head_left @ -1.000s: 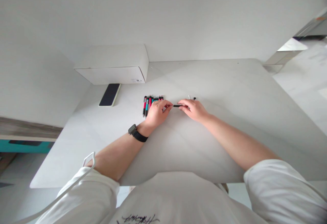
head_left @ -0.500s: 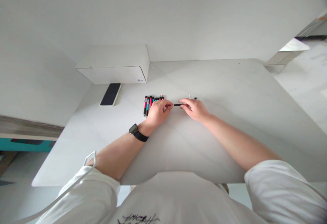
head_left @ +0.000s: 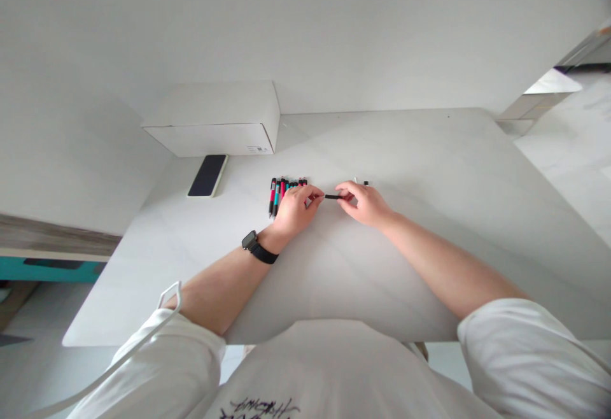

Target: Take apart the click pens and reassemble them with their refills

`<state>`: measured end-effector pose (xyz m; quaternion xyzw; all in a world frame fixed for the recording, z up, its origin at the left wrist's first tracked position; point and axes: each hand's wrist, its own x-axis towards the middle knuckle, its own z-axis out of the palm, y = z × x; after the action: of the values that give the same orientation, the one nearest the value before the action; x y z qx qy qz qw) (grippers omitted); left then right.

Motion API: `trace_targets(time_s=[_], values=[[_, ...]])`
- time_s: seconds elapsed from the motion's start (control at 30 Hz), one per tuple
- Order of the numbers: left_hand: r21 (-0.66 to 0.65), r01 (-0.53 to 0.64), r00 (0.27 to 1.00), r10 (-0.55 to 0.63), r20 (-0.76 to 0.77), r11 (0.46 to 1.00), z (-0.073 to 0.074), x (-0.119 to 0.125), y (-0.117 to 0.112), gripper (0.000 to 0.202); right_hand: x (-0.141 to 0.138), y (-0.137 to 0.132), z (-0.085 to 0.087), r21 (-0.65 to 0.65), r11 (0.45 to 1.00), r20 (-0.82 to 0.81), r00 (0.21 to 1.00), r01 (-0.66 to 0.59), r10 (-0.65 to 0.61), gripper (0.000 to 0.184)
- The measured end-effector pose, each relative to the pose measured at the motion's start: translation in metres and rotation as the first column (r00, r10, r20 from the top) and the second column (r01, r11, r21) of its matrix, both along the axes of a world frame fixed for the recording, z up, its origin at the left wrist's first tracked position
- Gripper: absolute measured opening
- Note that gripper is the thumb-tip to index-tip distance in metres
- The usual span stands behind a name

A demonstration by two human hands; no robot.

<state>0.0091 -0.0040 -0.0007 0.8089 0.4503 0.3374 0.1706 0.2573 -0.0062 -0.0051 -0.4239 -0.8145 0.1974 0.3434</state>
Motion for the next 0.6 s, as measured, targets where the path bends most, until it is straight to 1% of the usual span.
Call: trace_targets(time_s=[0.17, 0.27, 0.33, 0.4, 0.47, 0.6], values=[[-0.003, -0.002, 1.0, 0.002, -0.008, 1.0, 0.0001, 0.0, 0.0001, 0.01, 0.001, 0.0024, -0.002, -0.005, 1.0, 0.027, 0.999, -0.025, 0.025, 0.008], [0.0, -0.003, 1.0, 0.003, -0.011, 1.0, -0.0003, 0.0004, -0.0001, 0.01, 0.0027, 0.0047, -0.0015, -0.022, 0.999, 0.044, 0.999, -0.024, 0.025, 0.012], [0.003, -0.003, 1.0, 0.003, -0.013, 1.0, -0.0008, 0.0005, -0.0001, 0.01, 0.0027, 0.0047, -0.0015, -0.019, 1.0, 0.029, 0.999, -0.015, 0.015, 0.014], [0.004, -0.008, 1.0, 0.008, -0.014, 1.0, -0.0012, 0.0004, 0.0001, 0.01, 0.0018, 0.0034, -0.0021, -0.008, 1.0, 0.005, 1.0, -0.003, 0.003, 0.021], [0.002, -0.015, 1.0, 0.015, -0.018, 1.0, -0.0013, 0.0003, 0.0002, 0.01, 0.0007, 0.0018, -0.003, -0.004, 1.0, -0.014, 1.0, -0.012, 0.012, 0.025], [-0.016, -0.013, 1.0, 0.013, -0.024, 1.0, -0.0006, 0.0006, -0.0002, 0.01, 0.0006, 0.0014, -0.0036, -0.001, 1.0, -0.011, 0.999, -0.031, 0.031, 0.014]])
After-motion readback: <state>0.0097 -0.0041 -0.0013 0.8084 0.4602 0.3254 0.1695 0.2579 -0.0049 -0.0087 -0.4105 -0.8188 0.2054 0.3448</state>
